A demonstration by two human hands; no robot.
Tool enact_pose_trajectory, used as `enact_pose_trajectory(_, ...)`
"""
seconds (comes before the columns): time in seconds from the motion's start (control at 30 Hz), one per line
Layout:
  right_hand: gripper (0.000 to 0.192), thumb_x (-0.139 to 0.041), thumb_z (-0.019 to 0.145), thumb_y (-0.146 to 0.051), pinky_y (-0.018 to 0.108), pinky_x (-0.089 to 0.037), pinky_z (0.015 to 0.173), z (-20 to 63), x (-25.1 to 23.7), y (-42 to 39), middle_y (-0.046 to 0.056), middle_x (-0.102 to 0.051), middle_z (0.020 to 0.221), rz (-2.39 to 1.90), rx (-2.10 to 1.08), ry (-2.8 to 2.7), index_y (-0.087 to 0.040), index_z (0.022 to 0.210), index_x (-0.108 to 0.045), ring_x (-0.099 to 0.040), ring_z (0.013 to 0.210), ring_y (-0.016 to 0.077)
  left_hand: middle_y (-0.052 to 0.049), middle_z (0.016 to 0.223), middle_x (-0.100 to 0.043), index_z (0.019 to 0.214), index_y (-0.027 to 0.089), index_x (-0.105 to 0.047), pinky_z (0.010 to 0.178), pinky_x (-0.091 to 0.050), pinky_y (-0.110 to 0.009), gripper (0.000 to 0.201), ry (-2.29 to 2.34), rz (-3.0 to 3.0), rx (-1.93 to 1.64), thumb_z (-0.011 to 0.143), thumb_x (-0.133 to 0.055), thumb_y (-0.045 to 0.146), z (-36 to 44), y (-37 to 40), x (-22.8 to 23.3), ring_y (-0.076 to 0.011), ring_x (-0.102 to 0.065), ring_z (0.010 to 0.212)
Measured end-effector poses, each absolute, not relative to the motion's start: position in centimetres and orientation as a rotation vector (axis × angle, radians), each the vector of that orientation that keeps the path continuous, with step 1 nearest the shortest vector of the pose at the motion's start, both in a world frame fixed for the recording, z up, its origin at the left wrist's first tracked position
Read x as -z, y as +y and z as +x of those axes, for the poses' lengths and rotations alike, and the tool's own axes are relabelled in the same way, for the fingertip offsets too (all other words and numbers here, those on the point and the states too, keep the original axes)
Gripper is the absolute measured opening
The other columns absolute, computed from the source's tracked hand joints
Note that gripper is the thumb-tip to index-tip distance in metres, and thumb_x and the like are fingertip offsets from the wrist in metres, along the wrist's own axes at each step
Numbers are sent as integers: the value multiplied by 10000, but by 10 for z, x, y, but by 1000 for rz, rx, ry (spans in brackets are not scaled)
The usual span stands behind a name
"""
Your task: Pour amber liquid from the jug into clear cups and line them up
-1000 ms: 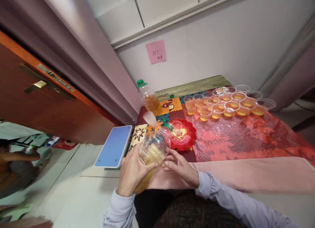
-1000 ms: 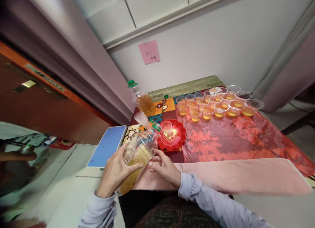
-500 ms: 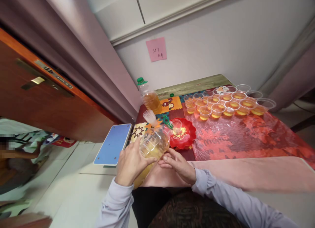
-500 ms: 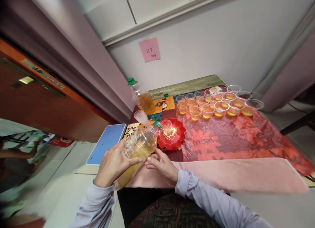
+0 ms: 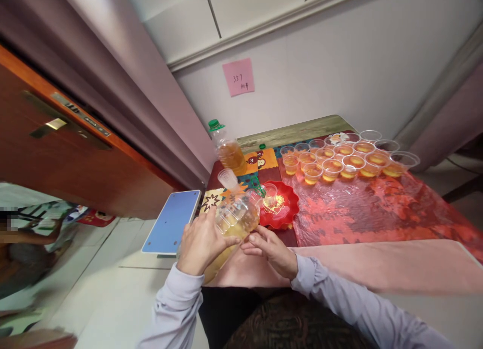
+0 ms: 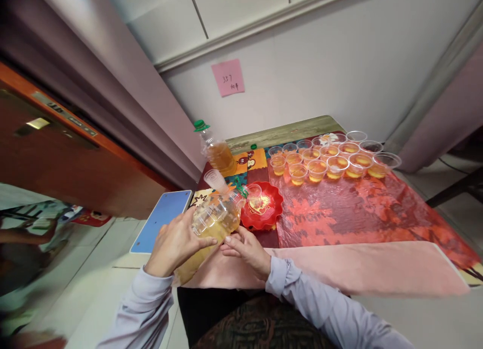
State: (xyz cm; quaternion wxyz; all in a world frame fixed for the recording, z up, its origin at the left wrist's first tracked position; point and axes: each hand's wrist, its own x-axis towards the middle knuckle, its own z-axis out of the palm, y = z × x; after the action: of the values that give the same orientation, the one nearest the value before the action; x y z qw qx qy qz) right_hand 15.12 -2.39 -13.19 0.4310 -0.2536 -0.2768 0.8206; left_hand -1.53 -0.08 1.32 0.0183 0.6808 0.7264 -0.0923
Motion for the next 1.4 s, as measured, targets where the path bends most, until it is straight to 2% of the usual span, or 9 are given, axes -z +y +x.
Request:
enact_pose_trajectory(0.17, 662, -908, 745, -623, 391, -575, 981, 151, 130, -23, 62, -703, 1119, -629, -2060, -676, -219, 1225, -698, -725, 972, 171, -200, 1404, -687, 1458, 191, -536, 1030, -510, -510, 854, 2245, 2122, 292, 785, -742, 674, -15, 1, -15, -405, -653, 1300)
enact_pose_trajectory(0.4, 646, -910, 740, -623, 406, -574, 985, 151, 131, -23, 67, -702, 1108, -621, -2067, -667, -202, 1184, -702, -724, 973, 179, -193, 1430, -677, 1483, 205, -526, 1031, -508, -505, 922, 2239, 2095, 319, 726, -811, 648, -8, 3, -25, -405, -659, 1291)
enact_pose_trajectory(0.77, 596, -919, 745, -591, 400, -573, 957, 150, 131, -21, 71, -719, 1109, -599, -2086, -639, -195, 1135, -704, -730, 945, 179, -206, 1418, -678, 1505, 203, -507, 1030, -498, -516, 937, 2244, 2092, 374, 743, -780, 676, -5, 4, -28, -413, -667, 1276)
enact_pose_trajectory(1.03, 655, -921, 734, -607, 385, -566, 952, 151, 126, -20, 74, -723, 1125, -595, -2094, -642, -188, 1186, -702, -723, 947, 172, -208, 1411, -684, 1473, 194, -532, 1020, -503, -506, 926, 2255, 2094, 402, 729, -791, 681, -1, 4, -33, -411, -667, 1276)
enact_pose_trajectory(1.4, 612, -908, 764, -585, 380, -577, 941, 151, 128, -20, 84, -729, 1120, -582, -2089, -647, -187, 1178, -697, -738, 931, 177, -216, 1415, -680, 1497, 186, -508, 1027, -498, -501, 948, 2255, 2094, 434, 741, -776, 692, 0, 4, -35, -409, -660, 1289)
